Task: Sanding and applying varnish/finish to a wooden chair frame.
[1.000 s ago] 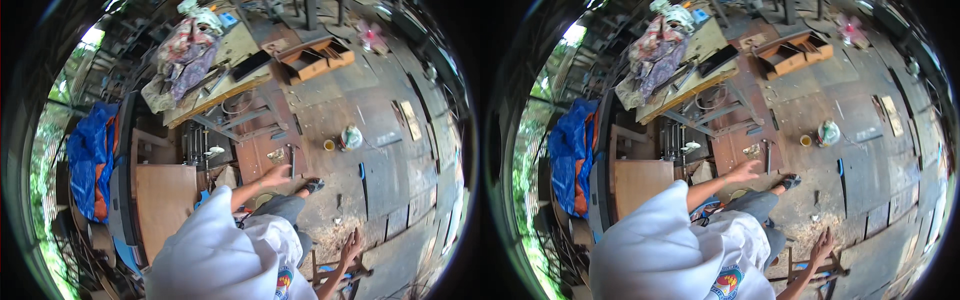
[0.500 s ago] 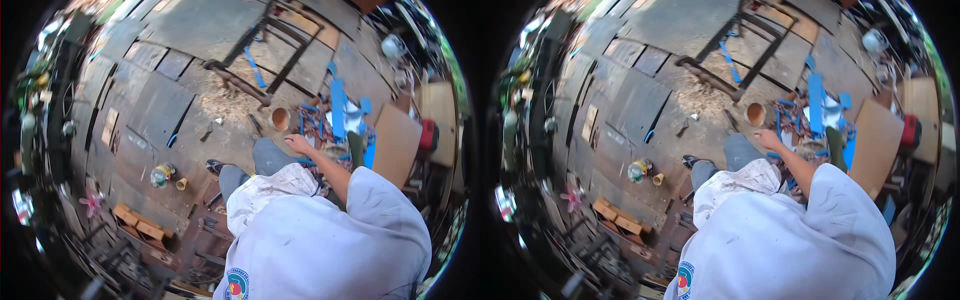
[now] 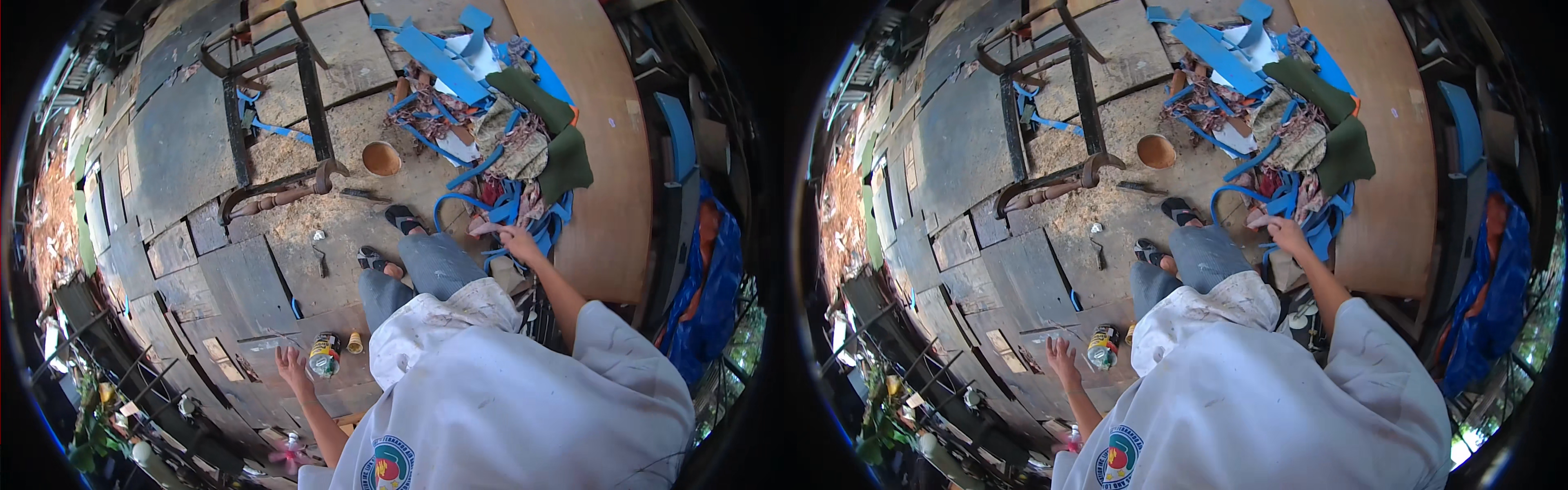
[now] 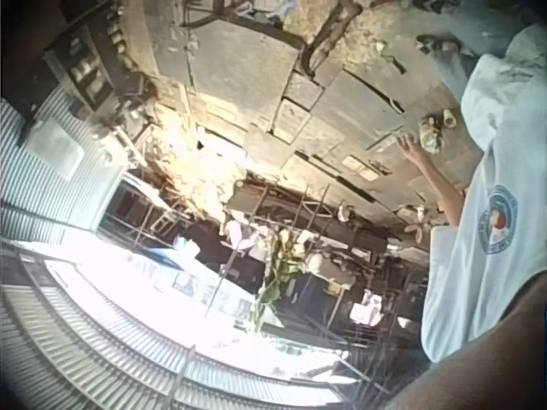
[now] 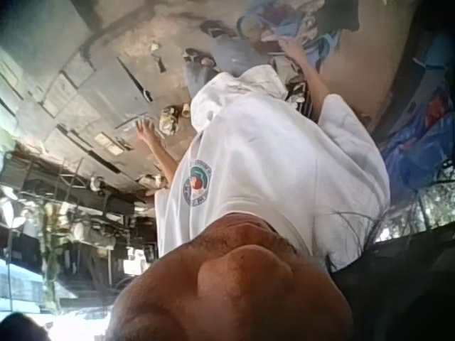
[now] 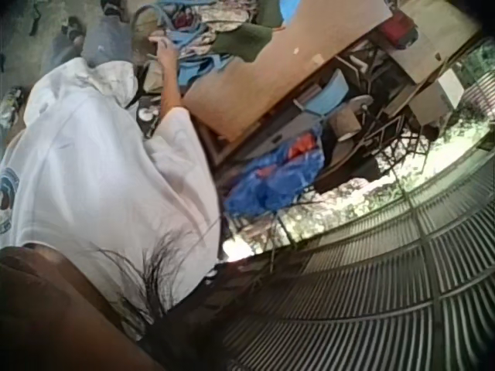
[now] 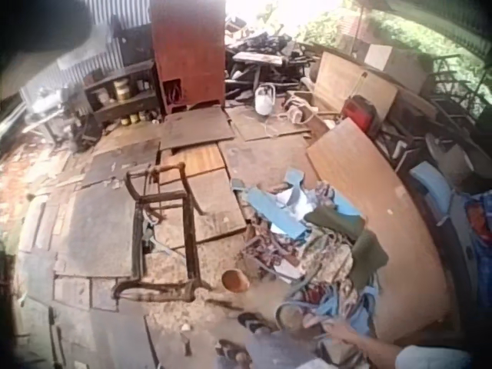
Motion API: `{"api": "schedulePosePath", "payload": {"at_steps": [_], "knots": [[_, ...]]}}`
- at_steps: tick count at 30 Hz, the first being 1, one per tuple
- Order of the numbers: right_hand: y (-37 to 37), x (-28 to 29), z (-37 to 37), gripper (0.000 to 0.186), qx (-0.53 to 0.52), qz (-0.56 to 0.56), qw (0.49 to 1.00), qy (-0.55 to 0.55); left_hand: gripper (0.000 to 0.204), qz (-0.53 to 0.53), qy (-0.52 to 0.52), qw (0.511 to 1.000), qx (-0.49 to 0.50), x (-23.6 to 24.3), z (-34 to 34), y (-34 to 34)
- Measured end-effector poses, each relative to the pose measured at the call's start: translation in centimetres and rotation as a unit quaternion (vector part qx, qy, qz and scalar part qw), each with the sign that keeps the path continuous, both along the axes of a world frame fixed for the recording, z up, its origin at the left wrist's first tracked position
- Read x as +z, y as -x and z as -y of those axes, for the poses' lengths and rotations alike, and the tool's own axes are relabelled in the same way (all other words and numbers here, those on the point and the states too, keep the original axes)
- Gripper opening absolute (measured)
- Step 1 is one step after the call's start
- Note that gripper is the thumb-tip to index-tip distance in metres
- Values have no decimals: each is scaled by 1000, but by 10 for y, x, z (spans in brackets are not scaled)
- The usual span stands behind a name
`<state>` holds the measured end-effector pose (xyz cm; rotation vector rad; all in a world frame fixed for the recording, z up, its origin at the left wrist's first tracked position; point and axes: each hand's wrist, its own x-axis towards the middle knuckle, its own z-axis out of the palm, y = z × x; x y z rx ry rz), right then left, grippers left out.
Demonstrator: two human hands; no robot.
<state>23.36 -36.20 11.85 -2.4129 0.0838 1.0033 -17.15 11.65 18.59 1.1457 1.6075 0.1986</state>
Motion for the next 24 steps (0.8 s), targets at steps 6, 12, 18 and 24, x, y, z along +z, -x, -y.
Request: {"api": "schedulePosePath", "payload": {"at_steps": [6,12,18,24], "knots": [[79,1,-12,30,72,20,997,-29,69,-17,52,967,-250,-12,-19,-120],[29,-7,12,29,-60,-25,998,-7,66,-39,65,896,-437,-17,28,-221],[-70,-99,69,31,-94,54,994,25,62,-42,85,866,-490,-47,86,-317],[-231,-211,172,44,-345,163,908,173,72,-66,91,799,-591,-117,149,-426]]}}
